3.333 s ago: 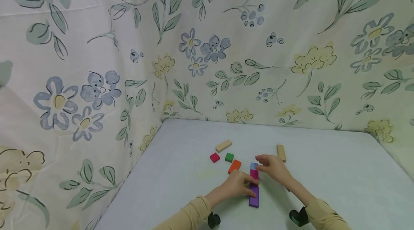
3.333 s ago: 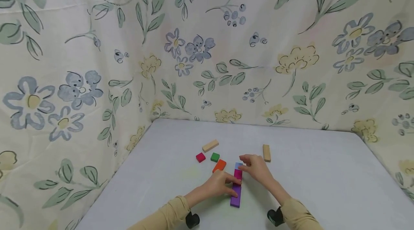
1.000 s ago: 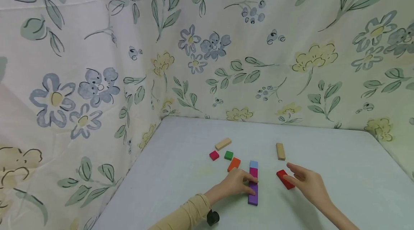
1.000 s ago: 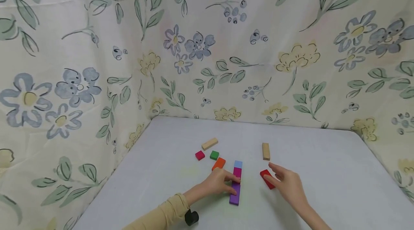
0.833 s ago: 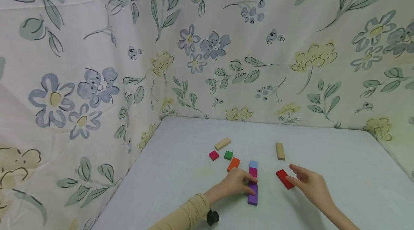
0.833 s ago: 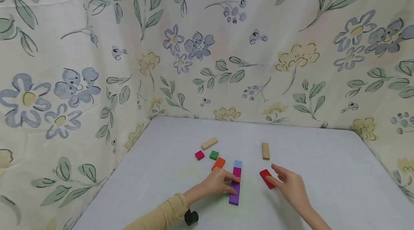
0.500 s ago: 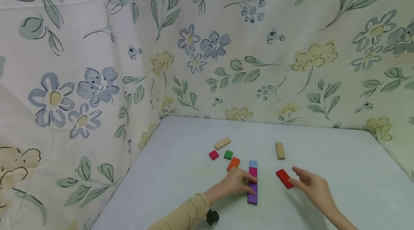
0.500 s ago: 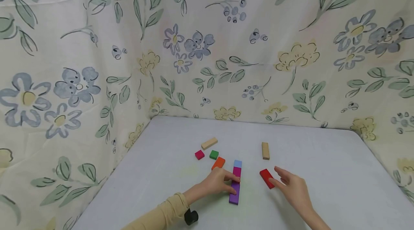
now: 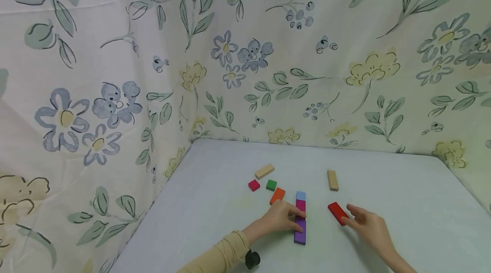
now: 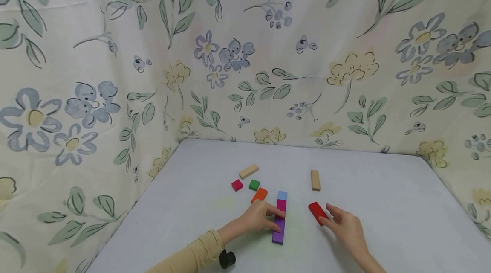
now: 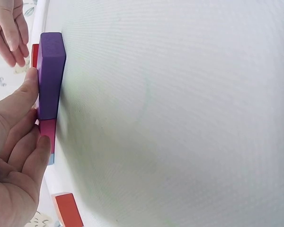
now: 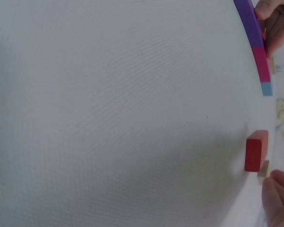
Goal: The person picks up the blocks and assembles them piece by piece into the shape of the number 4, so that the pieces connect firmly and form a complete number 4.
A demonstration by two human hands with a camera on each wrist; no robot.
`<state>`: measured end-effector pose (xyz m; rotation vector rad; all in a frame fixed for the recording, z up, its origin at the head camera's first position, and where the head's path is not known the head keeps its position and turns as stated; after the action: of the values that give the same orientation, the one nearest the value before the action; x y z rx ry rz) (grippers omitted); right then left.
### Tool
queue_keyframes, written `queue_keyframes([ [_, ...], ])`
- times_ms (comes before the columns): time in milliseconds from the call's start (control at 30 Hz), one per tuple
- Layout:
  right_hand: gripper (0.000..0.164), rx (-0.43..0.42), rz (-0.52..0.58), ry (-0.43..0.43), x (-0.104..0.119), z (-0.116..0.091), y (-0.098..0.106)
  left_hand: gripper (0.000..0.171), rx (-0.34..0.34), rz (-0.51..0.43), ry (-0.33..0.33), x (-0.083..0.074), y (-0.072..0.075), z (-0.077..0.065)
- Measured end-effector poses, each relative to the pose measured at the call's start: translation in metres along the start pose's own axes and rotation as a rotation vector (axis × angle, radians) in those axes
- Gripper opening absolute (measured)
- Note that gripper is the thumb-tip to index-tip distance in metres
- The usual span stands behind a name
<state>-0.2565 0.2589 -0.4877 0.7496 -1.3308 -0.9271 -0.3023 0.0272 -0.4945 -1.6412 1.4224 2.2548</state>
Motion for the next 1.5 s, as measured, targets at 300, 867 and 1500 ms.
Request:
queue_keyframes([
  [300,0.058,0.042,-0.001,-0.023,-0.001,0.0,-0.009,0.037,-0.003,-0.014,-0.002,0.001,-0.001,0.001],
  [867,0.058,0.037,-0.01,-0.035,-0.005,0.001,-0.017,0.037,-0.003,-0.02,-0.017,0.0,-0.001,0.0],
  [1500,0.058,-0.044,-0.023,-0.082,-0.007,-0.003,-0.028,0.037,-0.006,-0.03,-0.015,0.001,0.0,-0.001],
])
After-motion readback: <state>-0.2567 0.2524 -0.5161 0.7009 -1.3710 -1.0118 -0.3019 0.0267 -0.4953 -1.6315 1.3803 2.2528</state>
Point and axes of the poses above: each hand's wrist, its own z-axis towards the middle knuckle, its own y-axis out of the back of the hand, x = y × z, the point moved 6 cm from there along z, towards the middle knuckle, and after that the axes turned 14 degrees about -z, right-handed, at the moved point
